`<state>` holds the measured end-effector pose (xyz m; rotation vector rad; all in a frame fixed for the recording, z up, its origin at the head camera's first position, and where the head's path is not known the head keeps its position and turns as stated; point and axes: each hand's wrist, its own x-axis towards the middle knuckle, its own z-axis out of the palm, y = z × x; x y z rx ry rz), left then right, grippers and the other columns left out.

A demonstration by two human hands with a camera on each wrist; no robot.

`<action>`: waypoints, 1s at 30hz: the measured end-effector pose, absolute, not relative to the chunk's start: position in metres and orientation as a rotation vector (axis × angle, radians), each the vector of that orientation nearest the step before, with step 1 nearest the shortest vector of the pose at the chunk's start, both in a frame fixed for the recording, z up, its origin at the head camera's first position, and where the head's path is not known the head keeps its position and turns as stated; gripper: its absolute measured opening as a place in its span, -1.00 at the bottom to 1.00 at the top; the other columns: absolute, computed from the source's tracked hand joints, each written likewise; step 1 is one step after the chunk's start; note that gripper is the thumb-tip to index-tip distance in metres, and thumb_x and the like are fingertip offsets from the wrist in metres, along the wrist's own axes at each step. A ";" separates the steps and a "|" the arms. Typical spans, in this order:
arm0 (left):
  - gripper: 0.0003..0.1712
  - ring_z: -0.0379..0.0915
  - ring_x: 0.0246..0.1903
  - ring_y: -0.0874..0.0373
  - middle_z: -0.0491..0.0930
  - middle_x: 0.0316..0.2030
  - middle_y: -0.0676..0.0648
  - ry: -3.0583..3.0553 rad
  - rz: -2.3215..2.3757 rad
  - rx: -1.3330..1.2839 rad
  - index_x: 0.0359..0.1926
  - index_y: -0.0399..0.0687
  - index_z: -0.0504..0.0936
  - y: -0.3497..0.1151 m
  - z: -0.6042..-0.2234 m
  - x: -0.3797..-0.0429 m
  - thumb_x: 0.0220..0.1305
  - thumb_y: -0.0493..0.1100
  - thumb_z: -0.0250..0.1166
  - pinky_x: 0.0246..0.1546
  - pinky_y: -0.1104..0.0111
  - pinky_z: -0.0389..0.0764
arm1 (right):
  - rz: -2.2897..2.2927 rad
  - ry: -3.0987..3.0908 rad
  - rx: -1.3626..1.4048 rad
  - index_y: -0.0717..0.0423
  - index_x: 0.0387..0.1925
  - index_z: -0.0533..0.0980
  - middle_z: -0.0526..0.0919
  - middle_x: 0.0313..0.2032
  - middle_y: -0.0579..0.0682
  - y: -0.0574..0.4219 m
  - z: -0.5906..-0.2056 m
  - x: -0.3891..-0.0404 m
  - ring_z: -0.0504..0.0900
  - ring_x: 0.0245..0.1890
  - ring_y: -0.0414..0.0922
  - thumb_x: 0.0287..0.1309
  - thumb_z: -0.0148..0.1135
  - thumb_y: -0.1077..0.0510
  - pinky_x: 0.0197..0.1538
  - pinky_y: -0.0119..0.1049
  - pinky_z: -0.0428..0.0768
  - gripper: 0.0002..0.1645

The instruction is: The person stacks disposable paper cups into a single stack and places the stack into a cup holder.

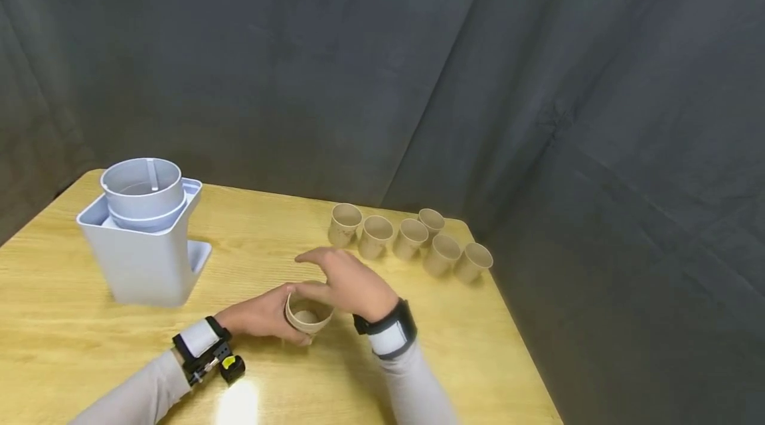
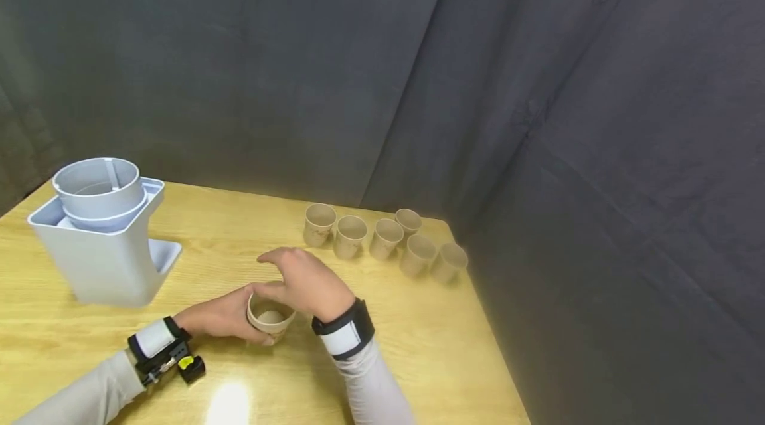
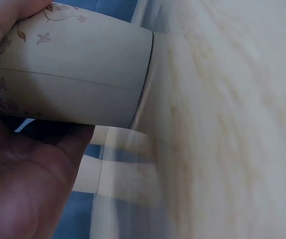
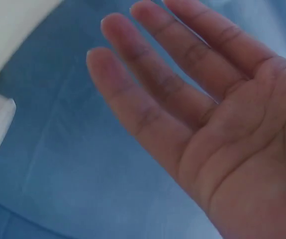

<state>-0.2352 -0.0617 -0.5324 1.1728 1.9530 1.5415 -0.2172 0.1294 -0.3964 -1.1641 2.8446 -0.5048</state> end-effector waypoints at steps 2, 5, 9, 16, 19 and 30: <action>-0.23 0.55 0.10 -0.02 0.61 0.11 -0.18 1.947 1.576 1.166 0.29 -0.14 0.45 -0.061 -0.533 -0.236 0.07 -0.17 0.57 0.18 0.29 0.53 | -0.570 2.894 -1.117 0.13 0.24 0.55 0.67 0.17 -0.01 0.133 -0.388 -0.224 0.62 0.19 -0.14 0.34 0.31 -0.11 0.26 -0.30 0.55 -0.42; -0.21 0.53 0.12 -0.02 0.62 0.11 -0.16 1.960 1.588 1.161 0.29 -0.11 0.46 -0.061 -0.533 -0.237 0.05 -0.16 0.59 0.21 0.26 0.49 | -0.698 2.944 -1.042 0.13 0.23 0.56 0.66 0.18 0.01 0.141 -0.380 -0.236 0.63 0.19 -0.09 0.33 0.32 -0.08 0.24 -0.21 0.58 -0.44; -0.21 0.54 0.11 -0.02 0.64 0.09 -0.13 1.972 1.584 1.133 0.28 -0.11 0.48 -0.060 -0.533 -0.234 0.01 -0.16 0.61 0.21 0.26 0.49 | -0.815 3.006 -1.022 0.19 0.17 0.58 0.66 0.15 0.07 0.151 -0.384 -0.257 0.64 0.15 -0.04 0.31 0.35 0.01 0.22 -0.13 0.60 -0.50; -0.20 0.53 0.12 -0.05 0.63 0.08 -0.09 1.998 1.586 1.088 0.27 -0.10 0.49 -0.060 -0.531 -0.232 -0.02 -0.16 0.62 0.22 0.26 0.48 | -0.836 3.103 -0.925 0.29 0.40 0.34 0.46 0.35 0.25 0.162 -0.412 -0.290 0.40 0.39 0.16 0.21 0.43 0.11 0.46 -0.01 0.33 -0.20; -0.19 0.53 0.12 -0.04 0.63 0.09 -0.08 2.002 1.574 1.072 0.27 -0.10 0.48 -0.060 -0.530 -0.232 -0.01 -0.15 0.63 0.23 0.23 0.48 | -0.773 3.148 -0.691 0.19 0.55 0.11 0.16 0.52 0.26 0.170 -0.428 -0.301 0.09 0.54 0.20 0.18 0.45 0.00 0.53 0.12 0.13 0.06; -0.20 0.53 0.12 -0.02 0.64 0.07 -0.04 2.022 1.569 1.037 0.25 -0.07 0.51 -0.059 -0.527 -0.232 -0.04 -0.13 0.64 0.23 0.18 0.48 | -0.498 3.133 -0.275 0.18 0.61 -0.15 -0.35 0.59 0.32 0.193 -0.472 -0.331 -0.37 0.58 0.31 0.10 0.49 -0.13 0.55 0.23 -0.30 0.33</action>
